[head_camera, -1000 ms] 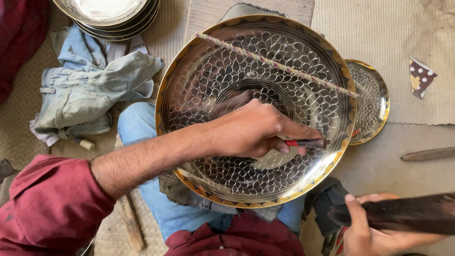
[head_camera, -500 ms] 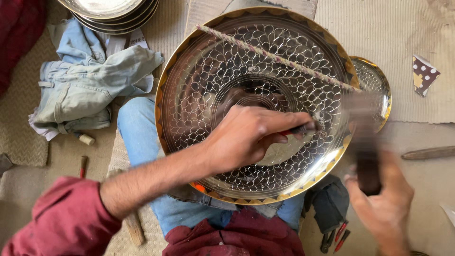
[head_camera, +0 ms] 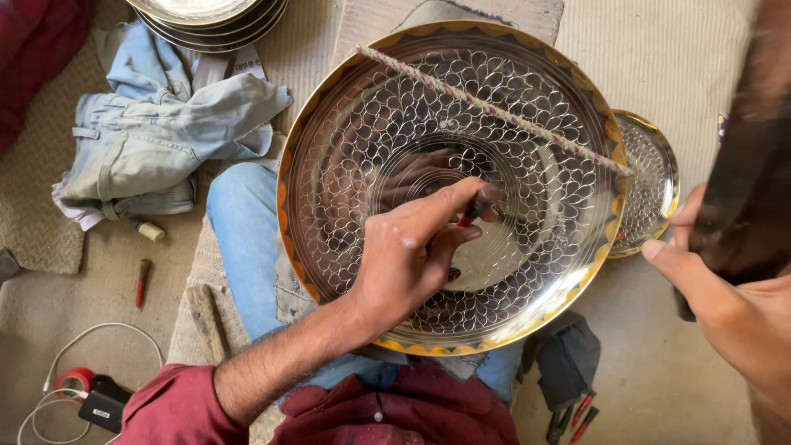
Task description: The person sits on the floor with a large brass tray on their lap and hammers a decorative scale pattern into its surface. They hold a punch against the metal with one hand and strike it with a wooden mallet in the other, repositioning the punch repeatedly across the tray.
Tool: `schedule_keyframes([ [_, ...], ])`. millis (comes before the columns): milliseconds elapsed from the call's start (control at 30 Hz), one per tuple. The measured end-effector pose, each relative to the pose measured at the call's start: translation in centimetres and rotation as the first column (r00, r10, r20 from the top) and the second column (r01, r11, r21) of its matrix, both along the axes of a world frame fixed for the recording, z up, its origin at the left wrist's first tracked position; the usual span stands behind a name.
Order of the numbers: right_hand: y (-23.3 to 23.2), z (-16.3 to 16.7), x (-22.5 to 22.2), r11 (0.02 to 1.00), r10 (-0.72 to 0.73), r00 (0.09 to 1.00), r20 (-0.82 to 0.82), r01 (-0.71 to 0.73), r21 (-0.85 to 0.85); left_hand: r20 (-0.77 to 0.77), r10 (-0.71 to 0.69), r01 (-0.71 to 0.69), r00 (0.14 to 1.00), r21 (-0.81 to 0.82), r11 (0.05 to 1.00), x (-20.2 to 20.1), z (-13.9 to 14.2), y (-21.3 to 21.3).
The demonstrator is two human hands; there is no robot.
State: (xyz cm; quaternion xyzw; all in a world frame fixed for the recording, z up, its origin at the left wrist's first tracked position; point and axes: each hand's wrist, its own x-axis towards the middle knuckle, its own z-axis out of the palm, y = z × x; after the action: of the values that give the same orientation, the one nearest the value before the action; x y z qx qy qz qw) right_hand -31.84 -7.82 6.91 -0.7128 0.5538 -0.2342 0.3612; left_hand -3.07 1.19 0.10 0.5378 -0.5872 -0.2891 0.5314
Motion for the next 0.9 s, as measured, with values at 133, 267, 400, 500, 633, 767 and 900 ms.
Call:
schedule_keyframes([
  [133,-0.2,1.0,1.5,0.993,0.112,0.993,-0.025,-0.113,-0.046,0.028,-0.011,0.011,1.000,0.015,1.000,0.2,0.0,0.2],
  [267,-1.2,2.5,3.7,0.874,0.336,0.889,-0.311,-0.417,-0.248,0.031,0.025,-0.025,0.999,0.006,1.000,-0.1,-0.3,0.4],
  [400,-2.4,3.7,5.0,0.884,0.393,0.702,-0.594,-0.465,0.035,-0.063,0.118,-0.120,0.991,-0.033,0.992,-1.3,-0.6,0.8],
  [500,-2.8,4.1,5.9,0.823,0.458,0.809,-0.367,-0.542,-0.168,-0.104,0.194,-0.197,0.975,-0.016,0.980,-1.8,-0.6,1.4],
  [633,-3.2,4.7,6.6,0.791,0.523,0.823,-0.221,-0.565,-0.234,-0.116,0.229,-0.225,0.966,0.051,0.973,-1.9,-0.7,1.6],
  [767,-4.6,5.4,5.9,0.673,0.560,0.460,-0.689,-0.738,0.055,-0.127,0.258,-0.250,0.958,0.071,0.966,-2.0,-0.7,1.9],
  [900,-5.4,5.0,4.9,0.699,0.577,0.500,-0.646,-0.711,0.074,-0.200,0.301,-0.283,0.932,0.113,0.952,-2.2,-0.6,2.2],
])
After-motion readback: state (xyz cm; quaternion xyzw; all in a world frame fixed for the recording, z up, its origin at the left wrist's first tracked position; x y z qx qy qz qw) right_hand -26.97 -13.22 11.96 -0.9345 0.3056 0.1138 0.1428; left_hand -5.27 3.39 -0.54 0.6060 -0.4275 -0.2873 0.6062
